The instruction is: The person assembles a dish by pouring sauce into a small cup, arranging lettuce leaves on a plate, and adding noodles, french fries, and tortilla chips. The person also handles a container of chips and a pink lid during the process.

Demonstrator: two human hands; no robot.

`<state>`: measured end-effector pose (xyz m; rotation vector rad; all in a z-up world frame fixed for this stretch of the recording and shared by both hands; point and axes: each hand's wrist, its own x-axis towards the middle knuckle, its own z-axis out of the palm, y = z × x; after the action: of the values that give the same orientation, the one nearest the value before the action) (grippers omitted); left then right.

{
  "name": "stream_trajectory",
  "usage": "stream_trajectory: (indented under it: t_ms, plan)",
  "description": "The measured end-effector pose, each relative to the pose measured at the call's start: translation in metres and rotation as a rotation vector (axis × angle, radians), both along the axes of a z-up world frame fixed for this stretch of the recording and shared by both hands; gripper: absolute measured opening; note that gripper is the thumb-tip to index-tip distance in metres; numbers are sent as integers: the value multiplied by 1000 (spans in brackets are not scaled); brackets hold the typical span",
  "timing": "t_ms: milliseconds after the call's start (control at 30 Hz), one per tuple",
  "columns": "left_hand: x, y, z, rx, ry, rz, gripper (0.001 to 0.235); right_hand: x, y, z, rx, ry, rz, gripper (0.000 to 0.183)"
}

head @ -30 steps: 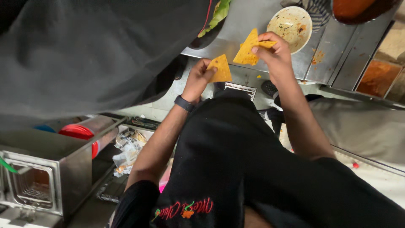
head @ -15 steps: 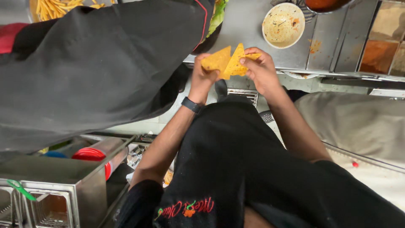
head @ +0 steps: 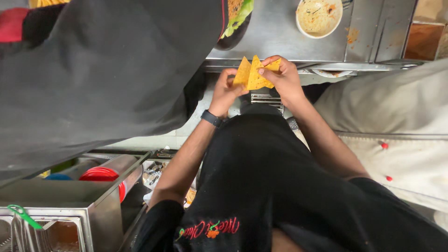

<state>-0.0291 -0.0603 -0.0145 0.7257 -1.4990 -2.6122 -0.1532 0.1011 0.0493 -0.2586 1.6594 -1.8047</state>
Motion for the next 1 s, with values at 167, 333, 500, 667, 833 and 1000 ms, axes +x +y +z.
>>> stream_trajectory:
  t_ms: [167,333,500,667,833,1000]
  plan:
    - [23,-6,23,161,83,-150,39,23,-15,2,103,181,42,15]
    - [40,-7,24,222,59,-51,26,42,-28,2,149,320,95,19]
    - [53,-11,13,77,38,34,28,55,-35,-5,189,384,120,11]
    - [66,-22,2,70,-7,59,26,60,-40,-6,178,345,85,8]
    - [76,-38,-3,94,21,45,23,59,-42,3,107,288,66,9]
    - [80,-48,-2,26,12,70,23,49,-34,18,64,291,-46,7]
